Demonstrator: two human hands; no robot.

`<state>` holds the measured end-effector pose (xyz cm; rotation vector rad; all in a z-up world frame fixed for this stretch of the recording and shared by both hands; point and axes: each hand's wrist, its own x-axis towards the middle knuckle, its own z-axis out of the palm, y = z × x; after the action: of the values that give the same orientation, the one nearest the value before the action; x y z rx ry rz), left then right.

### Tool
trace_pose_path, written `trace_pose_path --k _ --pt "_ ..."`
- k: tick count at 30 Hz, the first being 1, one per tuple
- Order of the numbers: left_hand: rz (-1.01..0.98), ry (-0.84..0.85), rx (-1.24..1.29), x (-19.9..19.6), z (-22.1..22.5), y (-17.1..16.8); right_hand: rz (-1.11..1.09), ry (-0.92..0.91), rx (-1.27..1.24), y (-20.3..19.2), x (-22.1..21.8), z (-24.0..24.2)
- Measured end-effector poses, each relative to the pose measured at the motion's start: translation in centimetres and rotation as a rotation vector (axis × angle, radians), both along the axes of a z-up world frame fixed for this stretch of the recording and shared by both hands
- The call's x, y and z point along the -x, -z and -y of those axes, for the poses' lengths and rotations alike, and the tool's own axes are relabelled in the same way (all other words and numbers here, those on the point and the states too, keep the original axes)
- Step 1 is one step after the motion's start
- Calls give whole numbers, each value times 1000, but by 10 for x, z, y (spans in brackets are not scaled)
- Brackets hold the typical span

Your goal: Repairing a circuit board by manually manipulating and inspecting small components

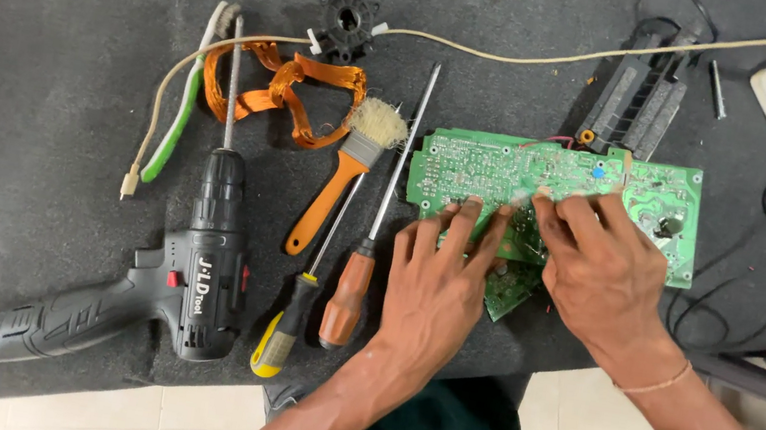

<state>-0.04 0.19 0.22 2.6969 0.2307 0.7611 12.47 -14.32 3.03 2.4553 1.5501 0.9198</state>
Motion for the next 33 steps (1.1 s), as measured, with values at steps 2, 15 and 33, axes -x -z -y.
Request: trace_pose_path --k 2,15,33 --pt "-15 -5 20 1 -1 -1 -2 -2 12 -1 6 0" --pt "-29 18 24 -1 -1 1 42 -9 16 -2 2 -5" --pt "-45 20 40 1 -2 -3 142 -41 38 -7 5 -10"
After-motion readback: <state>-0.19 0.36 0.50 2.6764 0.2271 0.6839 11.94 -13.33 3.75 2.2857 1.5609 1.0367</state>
